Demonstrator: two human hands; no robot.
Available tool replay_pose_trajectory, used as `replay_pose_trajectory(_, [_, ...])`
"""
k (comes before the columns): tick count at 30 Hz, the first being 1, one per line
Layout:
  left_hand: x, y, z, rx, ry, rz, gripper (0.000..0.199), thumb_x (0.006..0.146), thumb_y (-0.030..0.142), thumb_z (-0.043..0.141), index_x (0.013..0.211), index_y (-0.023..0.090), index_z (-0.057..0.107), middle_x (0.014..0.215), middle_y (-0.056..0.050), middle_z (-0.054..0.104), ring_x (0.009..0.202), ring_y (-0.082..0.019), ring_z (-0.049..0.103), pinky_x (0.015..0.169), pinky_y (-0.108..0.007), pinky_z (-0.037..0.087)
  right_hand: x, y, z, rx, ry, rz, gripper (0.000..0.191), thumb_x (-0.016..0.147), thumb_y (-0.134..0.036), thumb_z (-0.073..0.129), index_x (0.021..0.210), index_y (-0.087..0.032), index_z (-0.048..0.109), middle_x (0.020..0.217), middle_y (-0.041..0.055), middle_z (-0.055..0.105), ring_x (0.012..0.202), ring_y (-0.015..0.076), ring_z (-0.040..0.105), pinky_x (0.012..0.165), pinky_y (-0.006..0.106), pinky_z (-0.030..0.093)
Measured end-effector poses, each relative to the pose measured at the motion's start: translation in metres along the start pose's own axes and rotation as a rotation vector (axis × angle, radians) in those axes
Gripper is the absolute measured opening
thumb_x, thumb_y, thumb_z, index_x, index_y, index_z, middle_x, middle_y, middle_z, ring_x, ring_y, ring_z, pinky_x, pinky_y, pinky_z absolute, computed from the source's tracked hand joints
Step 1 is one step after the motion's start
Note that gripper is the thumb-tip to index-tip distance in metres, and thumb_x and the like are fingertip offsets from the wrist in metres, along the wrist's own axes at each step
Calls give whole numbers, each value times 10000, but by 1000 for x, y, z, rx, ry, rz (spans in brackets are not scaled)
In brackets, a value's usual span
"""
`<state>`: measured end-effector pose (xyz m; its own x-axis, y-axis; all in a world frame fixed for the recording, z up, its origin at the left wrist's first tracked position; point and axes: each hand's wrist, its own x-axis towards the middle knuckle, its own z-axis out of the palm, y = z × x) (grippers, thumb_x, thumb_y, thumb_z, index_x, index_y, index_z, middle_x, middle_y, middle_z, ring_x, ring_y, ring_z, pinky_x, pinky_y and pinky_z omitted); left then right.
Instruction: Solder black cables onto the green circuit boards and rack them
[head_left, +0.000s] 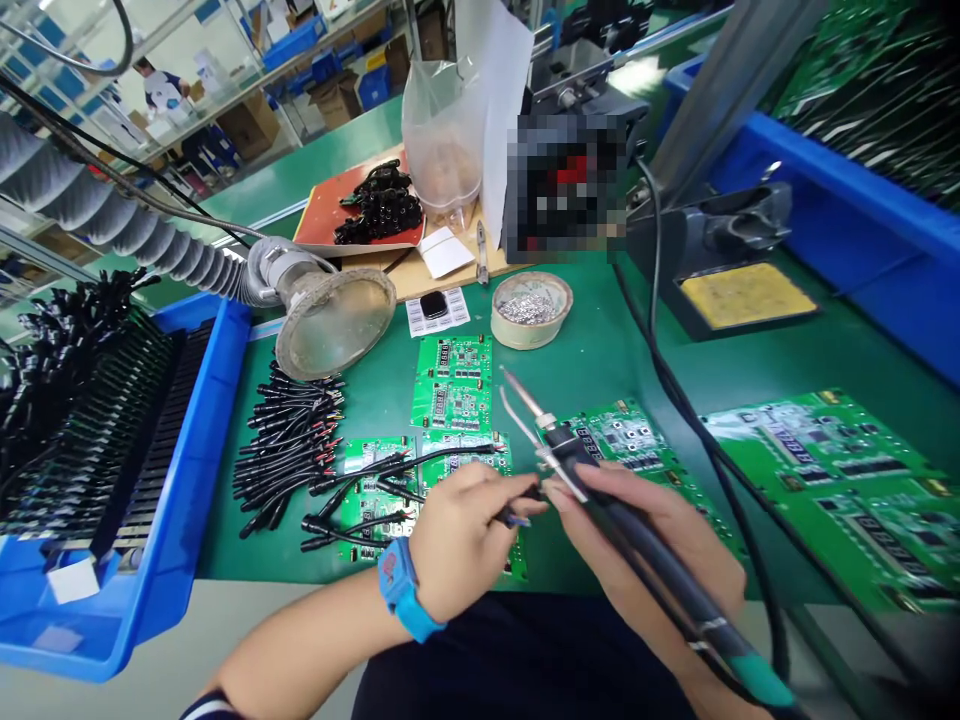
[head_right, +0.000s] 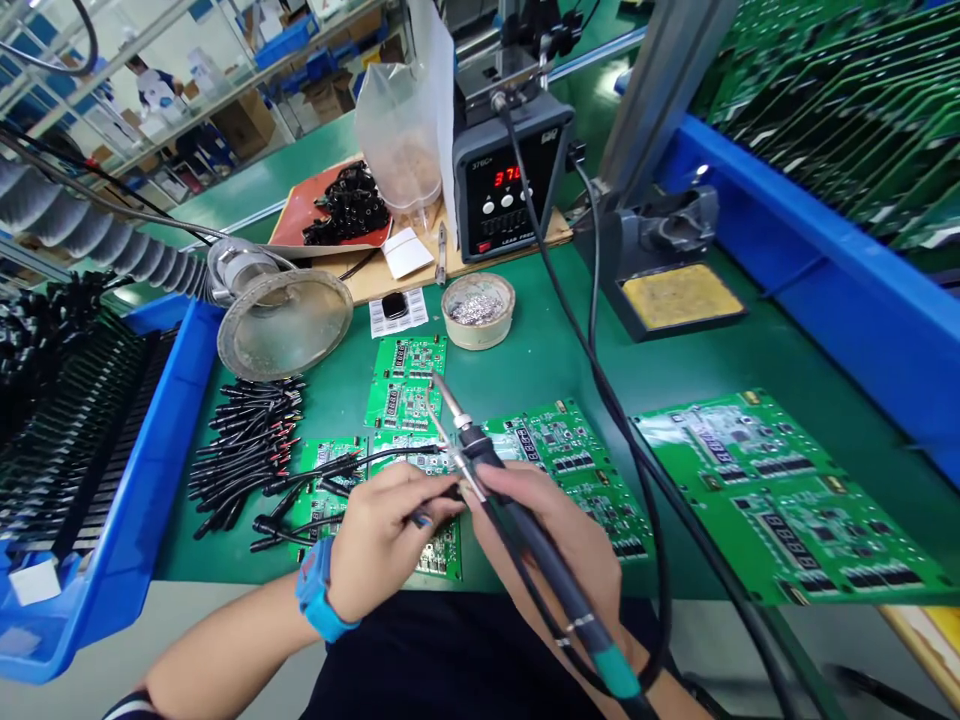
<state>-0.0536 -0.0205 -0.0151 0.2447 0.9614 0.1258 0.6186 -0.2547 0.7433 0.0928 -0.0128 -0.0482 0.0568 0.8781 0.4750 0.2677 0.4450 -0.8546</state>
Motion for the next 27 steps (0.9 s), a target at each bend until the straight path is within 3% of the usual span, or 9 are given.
replay_pose_trajectory(3, [8,8,0,-152,119,-151,167,874,245,533,930,180,676,659,1,569,582,-103,565,579,-220,490,-5,-5,15,20,237,70,440,698,-83,668,1078,-277,559,930,12,648,824,165,649,753,312,566])
replay_pose_trajectory(5, [12,13,-3,-118,140,-175,168,874,252,537,915,175,681,654,0,571,570,-101,559,570,-220,486,-6,-6,19,34,294,90,415,678,-83,692,1036,-261,581,921,7,657,807,157,654,749,304,568])
replay_pose_trajectory(7, [12,16,-10,7,128,-105,180,870,251,547,969,168,672,672,-11,583,602,-112,561,578,-225,486,-7,-4,14,13,267,115,388,689,-104,693,1038,-239,590,948,13,666,815,156,657,777,315,566])
replay_pose_trajectory(10, [8,13,-22,315,45,63,251,877,204,527,1104,136,608,717,-35,597,647,-141,575,598,-252,504,-11,4,-7,-49,95,134,362,748,-131,645,1091,-225,577,948,19,681,821,157,661,791,320,566])
replay_pose_trajectory(13, [3,-1,-29,649,-137,164,289,848,98,518,1131,116,574,760,-50,618,687,-180,600,618,-297,528,-16,14,-33,-138,-61,29,373,773,-107,600,1123,-232,560,859,7,689,748,141,663,724,274,572])
replay_pose_trajectory(15, [1,-13,-27,767,-231,219,282,821,66,533,1095,111,587,763,-49,626,681,-191,605,606,-307,532,-18,19,-46,-175,-71,-45,356,749,-82,610,1069,-237,588,829,6,680,719,136,657,675,250,567])
replay_pose_trajectory(22, [2,-29,-13,757,-161,367,227,897,150,444,1060,100,593,739,-55,603,704,-184,560,628,-323,481,-24,29,-63,-182,-175,-171,209,746,-121,593,939,-197,616,779,27,655,696,150,647,636,261,559])
replay_pose_trajectory(27, [2,-28,-9,761,-127,343,215,903,174,446,1031,110,607,724,-57,586,728,-189,529,644,-334,438,-27,31,-64,-222,-190,-182,192,762,-123,586,945,-183,599,788,31,652,717,130,639,690,239,544])
